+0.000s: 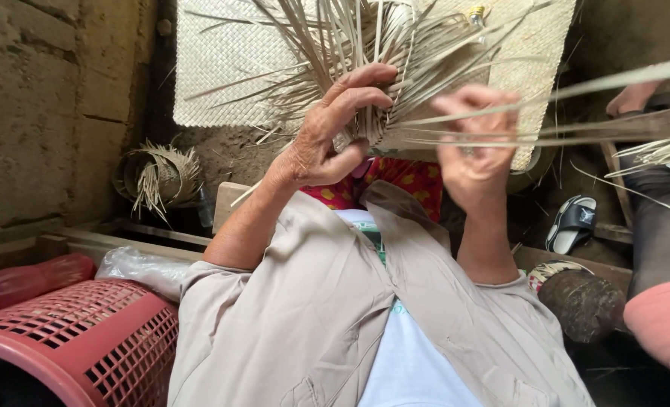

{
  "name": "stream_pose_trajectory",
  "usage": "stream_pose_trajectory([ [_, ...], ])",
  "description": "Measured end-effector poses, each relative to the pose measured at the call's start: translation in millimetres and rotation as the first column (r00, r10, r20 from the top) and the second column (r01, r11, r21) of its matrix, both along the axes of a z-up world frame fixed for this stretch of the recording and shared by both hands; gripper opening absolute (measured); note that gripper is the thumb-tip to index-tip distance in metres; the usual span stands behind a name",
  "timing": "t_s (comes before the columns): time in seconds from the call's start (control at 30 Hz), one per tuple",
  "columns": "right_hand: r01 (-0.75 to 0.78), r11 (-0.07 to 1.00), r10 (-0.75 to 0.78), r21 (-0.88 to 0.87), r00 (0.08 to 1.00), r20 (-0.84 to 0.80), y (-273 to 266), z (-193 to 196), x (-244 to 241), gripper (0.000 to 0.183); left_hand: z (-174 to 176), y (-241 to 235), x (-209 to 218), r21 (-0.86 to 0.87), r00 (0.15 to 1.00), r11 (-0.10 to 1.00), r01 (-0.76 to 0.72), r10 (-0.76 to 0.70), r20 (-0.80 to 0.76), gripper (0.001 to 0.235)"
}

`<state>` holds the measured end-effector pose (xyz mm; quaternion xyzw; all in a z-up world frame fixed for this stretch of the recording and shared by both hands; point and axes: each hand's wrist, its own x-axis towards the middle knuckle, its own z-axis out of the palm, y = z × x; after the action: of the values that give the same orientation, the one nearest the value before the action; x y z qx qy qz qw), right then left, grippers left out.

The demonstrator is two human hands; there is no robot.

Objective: The person weaves a basket using dried palm leaves, interlacing the strips by hand to form the basket's structure. They hold the partially completed basket and continue adding and securing the woven material.

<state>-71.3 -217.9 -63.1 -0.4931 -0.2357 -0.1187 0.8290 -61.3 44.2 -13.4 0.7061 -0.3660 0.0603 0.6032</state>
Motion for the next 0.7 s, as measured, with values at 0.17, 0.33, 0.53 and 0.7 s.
stream_pose_trajectory([
  [0.17, 0.366, 0.512, -0.210, -0.777, 0.931, 0.300, 40.2, 75.3, -27.7, 0.029, -16.0, -12.9, 5.6, -0.013, 0.984, 0.996, -0.092, 0.092, 0.151, 0.049],
  [0.33, 0.431, 0.568, -0.414, -0.701, 0.886, 0.208, 59.3, 57.3, -32.3, 0.012, -17.9, -19.3, 1.6, -0.050, 0.982, 0.990, -0.134, 0.140, 0.131, 0.059],
  [0.53, 0.484, 0.571, -0.458, -0.663, 0.858, 0.232, 63.4, 60.0, -32.1, 0.008, -16.1, -24.5, -0.8, -0.038, 0.970, 0.982, -0.184, 0.187, 0.158, 0.042],
  [0.7, 0.438, 0.625, -0.471, -0.646, 0.872, 0.134, 59.9, 58.6, -34.6, 0.010, -13.5, -14.0, 1.5, -0.038, 0.983, 0.996, -0.080, 0.085, 0.164, 0.021],
])
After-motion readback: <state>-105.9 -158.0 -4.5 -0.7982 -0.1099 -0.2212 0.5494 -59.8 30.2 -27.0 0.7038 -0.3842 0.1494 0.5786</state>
